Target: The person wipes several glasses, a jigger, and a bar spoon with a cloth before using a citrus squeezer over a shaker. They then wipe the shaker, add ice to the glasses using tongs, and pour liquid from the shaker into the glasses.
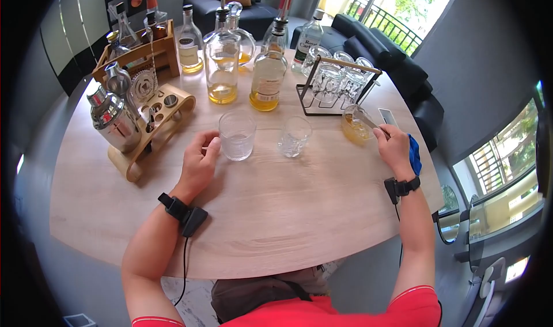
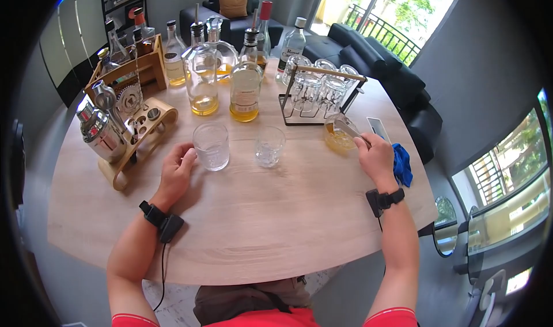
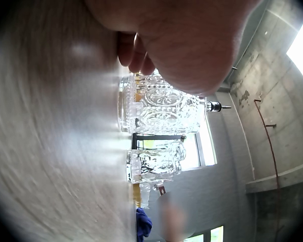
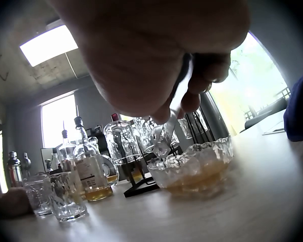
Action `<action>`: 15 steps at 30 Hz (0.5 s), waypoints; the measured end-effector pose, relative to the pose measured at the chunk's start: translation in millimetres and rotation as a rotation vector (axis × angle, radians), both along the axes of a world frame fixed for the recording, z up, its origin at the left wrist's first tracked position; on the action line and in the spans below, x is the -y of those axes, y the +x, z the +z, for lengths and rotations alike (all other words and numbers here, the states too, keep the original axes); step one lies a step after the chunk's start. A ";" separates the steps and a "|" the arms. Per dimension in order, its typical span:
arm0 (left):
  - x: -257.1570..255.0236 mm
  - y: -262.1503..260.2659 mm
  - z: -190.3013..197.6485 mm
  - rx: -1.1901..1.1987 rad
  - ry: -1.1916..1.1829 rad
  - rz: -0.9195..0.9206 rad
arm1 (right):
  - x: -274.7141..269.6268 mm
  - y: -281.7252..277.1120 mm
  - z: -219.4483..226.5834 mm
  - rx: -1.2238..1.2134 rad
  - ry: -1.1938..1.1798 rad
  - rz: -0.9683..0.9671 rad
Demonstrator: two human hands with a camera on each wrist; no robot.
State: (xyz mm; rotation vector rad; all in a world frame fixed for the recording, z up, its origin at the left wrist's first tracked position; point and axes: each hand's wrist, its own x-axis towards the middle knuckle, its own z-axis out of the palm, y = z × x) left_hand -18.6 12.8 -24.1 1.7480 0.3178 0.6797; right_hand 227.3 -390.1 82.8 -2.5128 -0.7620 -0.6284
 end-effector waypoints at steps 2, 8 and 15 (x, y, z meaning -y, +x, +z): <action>1.9 -0.4 1.5 -0.023 0.015 -0.019 | -17.2 -17.0 11.1 -0.035 0.068 0.054; 9.4 0.0 10.2 -0.029 0.044 -0.044 | -98.0 -74.1 36.9 -0.051 0.226 0.336; 10.2 -2.1 14.9 -0.042 0.047 -0.048 | -166.5 -100.9 27.9 -0.013 0.127 0.623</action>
